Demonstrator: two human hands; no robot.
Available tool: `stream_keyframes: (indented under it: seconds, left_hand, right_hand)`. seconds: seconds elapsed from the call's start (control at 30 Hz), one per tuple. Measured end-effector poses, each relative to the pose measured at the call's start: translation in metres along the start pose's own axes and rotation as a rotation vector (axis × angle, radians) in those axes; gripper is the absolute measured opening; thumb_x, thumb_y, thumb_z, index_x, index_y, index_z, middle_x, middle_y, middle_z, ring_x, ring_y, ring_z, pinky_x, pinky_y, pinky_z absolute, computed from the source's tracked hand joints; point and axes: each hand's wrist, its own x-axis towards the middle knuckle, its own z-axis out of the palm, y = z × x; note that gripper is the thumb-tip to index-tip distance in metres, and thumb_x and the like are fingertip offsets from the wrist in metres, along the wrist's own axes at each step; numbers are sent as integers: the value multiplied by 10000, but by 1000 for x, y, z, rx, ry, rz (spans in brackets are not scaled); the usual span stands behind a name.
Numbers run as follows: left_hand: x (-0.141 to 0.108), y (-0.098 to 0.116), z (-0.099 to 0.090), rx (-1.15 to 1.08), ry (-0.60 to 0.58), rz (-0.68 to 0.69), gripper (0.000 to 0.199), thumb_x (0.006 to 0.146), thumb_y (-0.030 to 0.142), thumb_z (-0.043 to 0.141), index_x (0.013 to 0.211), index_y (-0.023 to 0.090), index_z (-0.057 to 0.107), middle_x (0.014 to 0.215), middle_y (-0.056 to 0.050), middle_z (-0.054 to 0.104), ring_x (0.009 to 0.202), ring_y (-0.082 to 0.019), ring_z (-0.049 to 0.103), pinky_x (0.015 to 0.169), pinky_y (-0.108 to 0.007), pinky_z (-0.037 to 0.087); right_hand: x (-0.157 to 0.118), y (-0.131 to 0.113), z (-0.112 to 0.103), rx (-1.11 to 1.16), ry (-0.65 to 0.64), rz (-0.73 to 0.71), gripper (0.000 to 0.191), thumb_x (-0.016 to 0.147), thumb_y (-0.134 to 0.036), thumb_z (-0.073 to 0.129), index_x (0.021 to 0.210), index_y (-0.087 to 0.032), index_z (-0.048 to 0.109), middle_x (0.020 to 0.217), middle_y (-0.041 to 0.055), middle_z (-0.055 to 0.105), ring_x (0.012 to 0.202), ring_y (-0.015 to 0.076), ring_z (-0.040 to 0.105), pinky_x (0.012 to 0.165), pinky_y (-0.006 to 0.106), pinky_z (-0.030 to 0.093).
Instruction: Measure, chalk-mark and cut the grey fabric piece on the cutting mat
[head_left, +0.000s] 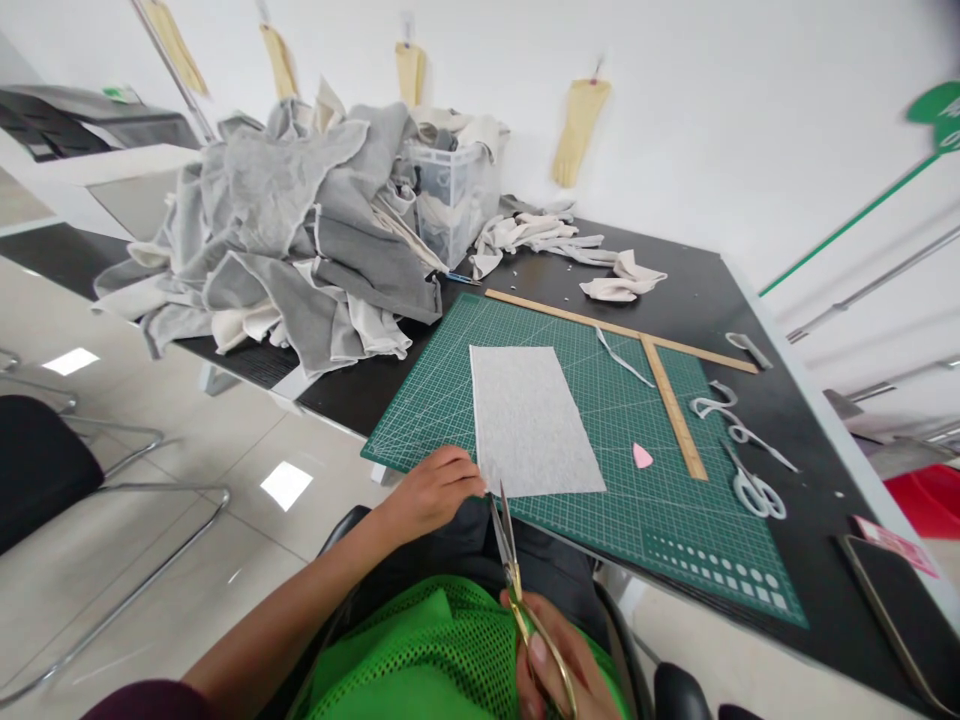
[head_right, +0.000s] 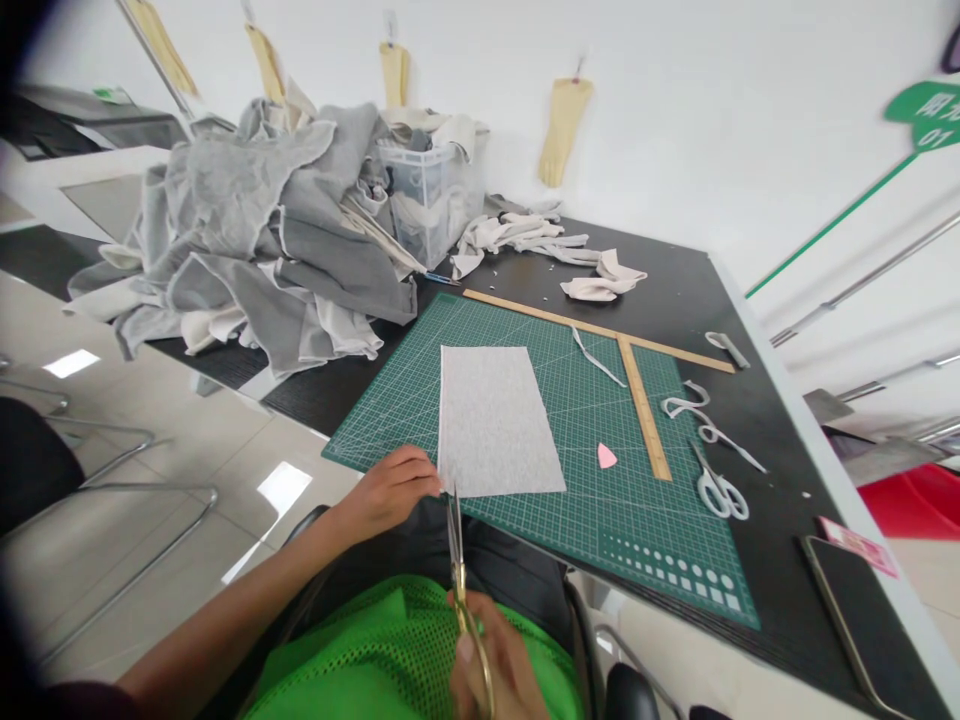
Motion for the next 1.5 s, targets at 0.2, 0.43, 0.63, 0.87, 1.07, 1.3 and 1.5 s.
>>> stream_keyframes:
  seconds: [0.2,0.43,0.63,0.87,1.07,1.3,1.5]
  left_hand:
    - [-1,1,-1,66,-33,63,192,1009,145,522,1102,182,685,1052,-66,713,1006,-197,583,911,-370,488]
    - [-3,-2,-1,68,-13,119,279,986,90,482,1168,183,672,1080,-81,716,1001,-198,602,892,-367,494]
    - [-4,-2,0,52,-16,127,253,984,96,507,1157,182,670,1067,-83,717,999,-205,608,895,-374,499]
    - [-4,-1,0,46,3,130,253,998,99,492,1165,178,665,1073,-85,719,995,-202,604,898,-381,503]
    - [-4,-1,0,60,12,121,225,1008,130,499,1129,188,680,1048,-83,722,970,-193,615,875,-370,513]
    - [-4,-1,1,53,32,131,212,997,125,527,1132,186,679,1042,-77,725,984,-195,620,886,-372,514]
    - [-3,0,0,58,23,126,190,999,133,542,1110,189,686,1034,-73,725,968,-188,625,884,-368,511]
  right_hand:
    - [21,-7,10,-109,-76,-61,812,848,-770,601,1353,-138,536,603,-60,519,489,115,469,508,248,367]
    - [32,-14,18,-43,-83,-73,806,862,-765,591,1350,-127,528,584,-85,460,426,76,380,421,204,289]
    - [35,-12,18,47,-36,-77,766,841,-715,671,1315,-125,554,563,-105,430,402,50,302,386,175,239]
    - [33,-11,18,55,-9,-50,800,812,-707,714,1328,-120,544,554,-116,401,413,42,246,381,170,232]
    - [31,-4,18,56,42,-44,810,797,-712,727,1342,-137,555,571,-110,390,432,47,248,388,173,245]
    - [32,1,17,15,41,-50,814,802,-741,695,1345,-149,565,574,-104,397,423,54,262,382,179,262]
    - [30,-1,19,44,47,-39,789,794,-735,708,1327,-167,580,567,-112,391,419,45,230,382,168,265]
